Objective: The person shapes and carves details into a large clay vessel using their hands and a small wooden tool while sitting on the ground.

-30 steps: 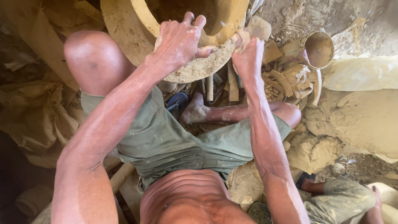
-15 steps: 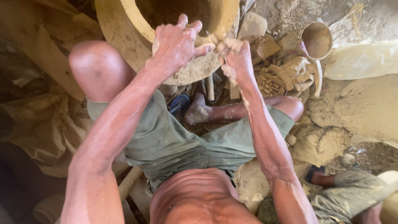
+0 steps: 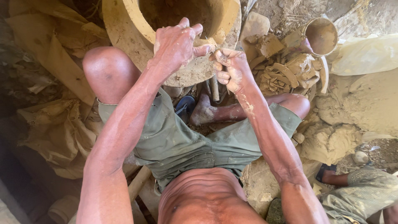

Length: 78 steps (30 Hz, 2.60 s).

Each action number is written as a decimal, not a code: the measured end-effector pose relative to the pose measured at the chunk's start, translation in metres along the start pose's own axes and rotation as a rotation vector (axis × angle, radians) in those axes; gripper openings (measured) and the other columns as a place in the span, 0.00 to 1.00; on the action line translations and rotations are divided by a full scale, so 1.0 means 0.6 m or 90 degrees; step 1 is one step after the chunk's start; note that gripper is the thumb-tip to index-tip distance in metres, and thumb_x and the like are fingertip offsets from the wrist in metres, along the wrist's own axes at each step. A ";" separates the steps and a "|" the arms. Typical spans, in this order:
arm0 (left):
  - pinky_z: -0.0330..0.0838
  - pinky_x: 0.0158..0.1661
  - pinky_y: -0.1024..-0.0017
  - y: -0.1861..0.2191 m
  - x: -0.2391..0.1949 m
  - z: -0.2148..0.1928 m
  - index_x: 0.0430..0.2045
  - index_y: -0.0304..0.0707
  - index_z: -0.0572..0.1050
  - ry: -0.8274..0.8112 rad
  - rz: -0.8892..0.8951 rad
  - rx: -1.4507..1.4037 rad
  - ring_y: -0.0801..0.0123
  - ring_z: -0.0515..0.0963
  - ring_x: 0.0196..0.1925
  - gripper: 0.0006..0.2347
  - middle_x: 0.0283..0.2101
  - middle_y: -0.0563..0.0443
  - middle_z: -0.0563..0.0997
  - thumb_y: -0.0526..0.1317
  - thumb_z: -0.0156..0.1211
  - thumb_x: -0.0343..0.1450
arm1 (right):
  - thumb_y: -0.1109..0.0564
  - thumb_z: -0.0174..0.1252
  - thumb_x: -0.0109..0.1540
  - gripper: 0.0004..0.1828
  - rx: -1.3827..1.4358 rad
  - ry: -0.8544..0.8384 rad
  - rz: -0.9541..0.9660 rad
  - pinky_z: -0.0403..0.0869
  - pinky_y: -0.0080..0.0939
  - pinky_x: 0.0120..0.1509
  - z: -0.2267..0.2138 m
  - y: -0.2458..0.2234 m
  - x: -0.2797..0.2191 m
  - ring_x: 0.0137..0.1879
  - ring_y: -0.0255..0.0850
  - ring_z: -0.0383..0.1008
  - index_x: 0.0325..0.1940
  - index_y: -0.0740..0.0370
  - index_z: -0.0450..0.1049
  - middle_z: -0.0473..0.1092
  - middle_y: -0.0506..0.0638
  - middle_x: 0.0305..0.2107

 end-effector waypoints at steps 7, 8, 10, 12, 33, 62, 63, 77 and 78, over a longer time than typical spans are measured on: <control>0.70 0.35 0.54 -0.008 0.002 0.006 0.50 0.46 0.79 -0.032 -0.020 -0.045 0.59 0.80 0.34 0.25 0.39 0.43 0.80 0.59 0.68 0.65 | 0.57 0.55 0.68 0.12 0.044 -0.002 0.027 0.53 0.28 0.19 0.008 0.008 -0.027 0.18 0.28 0.55 0.41 0.70 0.75 0.64 0.45 0.20; 0.70 0.35 0.54 -0.006 0.000 0.004 0.50 0.46 0.79 -0.034 -0.017 -0.045 0.59 0.80 0.34 0.25 0.39 0.43 0.80 0.59 0.68 0.65 | 0.57 0.56 0.69 0.11 0.029 0.000 -0.007 0.54 0.28 0.20 0.008 0.001 -0.029 0.19 0.28 0.56 0.43 0.71 0.75 0.65 0.46 0.21; 0.69 0.37 0.53 -0.009 -0.001 0.003 0.53 0.46 0.76 -0.074 -0.053 -0.045 0.56 0.81 0.38 0.28 0.44 0.43 0.79 0.60 0.69 0.64 | 0.58 0.57 0.69 0.11 0.014 0.002 -0.052 0.55 0.28 0.20 0.007 -0.018 -0.024 0.19 0.29 0.58 0.44 0.72 0.76 0.66 0.47 0.21; 0.68 0.38 0.50 -0.005 -0.004 -0.003 0.54 0.47 0.75 -0.078 -0.051 -0.043 0.52 0.80 0.40 0.31 0.46 0.42 0.79 0.61 0.71 0.61 | 0.58 0.56 0.71 0.12 -0.016 0.058 -0.128 0.57 0.30 0.20 -0.009 -0.035 -0.030 0.20 0.31 0.60 0.46 0.73 0.75 0.69 0.50 0.23; 0.58 0.65 0.43 0.080 0.047 0.075 0.46 0.31 0.78 0.097 0.064 0.165 0.56 0.77 0.53 0.15 0.46 0.40 0.80 0.40 0.67 0.70 | 0.54 0.78 0.61 0.20 -0.981 0.773 -0.370 0.72 0.48 0.41 -0.585 -0.042 -0.263 0.41 0.55 0.75 0.46 0.73 0.79 0.76 0.65 0.37; 0.83 0.39 0.69 -0.061 -0.072 -0.140 0.58 0.41 0.72 0.379 -0.043 -0.433 0.69 0.85 0.39 0.09 0.44 0.48 0.86 0.35 0.46 0.86 | 0.55 0.58 0.68 0.10 -0.015 -0.065 0.014 0.56 0.30 0.20 0.016 -0.033 -0.011 0.19 0.31 0.61 0.42 0.67 0.73 0.68 0.48 0.22; 0.83 0.39 0.69 -0.062 -0.071 -0.142 0.58 0.41 0.72 0.375 -0.048 -0.435 0.69 0.85 0.39 0.09 0.44 0.48 0.86 0.35 0.46 0.86 | 0.55 0.58 0.68 0.10 -0.014 -0.062 0.019 0.56 0.30 0.20 0.016 -0.029 -0.013 0.20 0.31 0.61 0.42 0.67 0.73 0.68 0.48 0.22; 0.72 0.37 0.48 -0.017 -0.014 -0.026 0.48 0.25 0.74 0.078 -0.027 -0.032 0.46 0.80 0.26 0.23 0.25 0.36 0.81 0.53 0.58 0.77 | 0.64 0.58 0.68 0.05 -0.868 0.136 -0.551 0.73 0.48 0.34 -0.020 -0.092 0.002 0.30 0.48 0.75 0.47 0.67 0.76 0.74 0.62 0.29; 0.72 0.37 0.48 -0.024 -0.018 -0.023 0.48 0.25 0.74 0.078 -0.029 -0.031 0.46 0.80 0.26 0.23 0.25 0.36 0.81 0.53 0.58 0.77 | 0.64 0.58 0.68 0.05 -0.867 0.133 -0.551 0.73 0.48 0.34 -0.028 -0.092 0.010 0.30 0.48 0.75 0.47 0.67 0.76 0.74 0.62 0.29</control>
Point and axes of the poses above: each hand's wrist, its own x-axis towards the middle knuckle, its own z-axis out of the palm, y = z × x, the point moved 8 cm from there along x, towards the middle knuckle
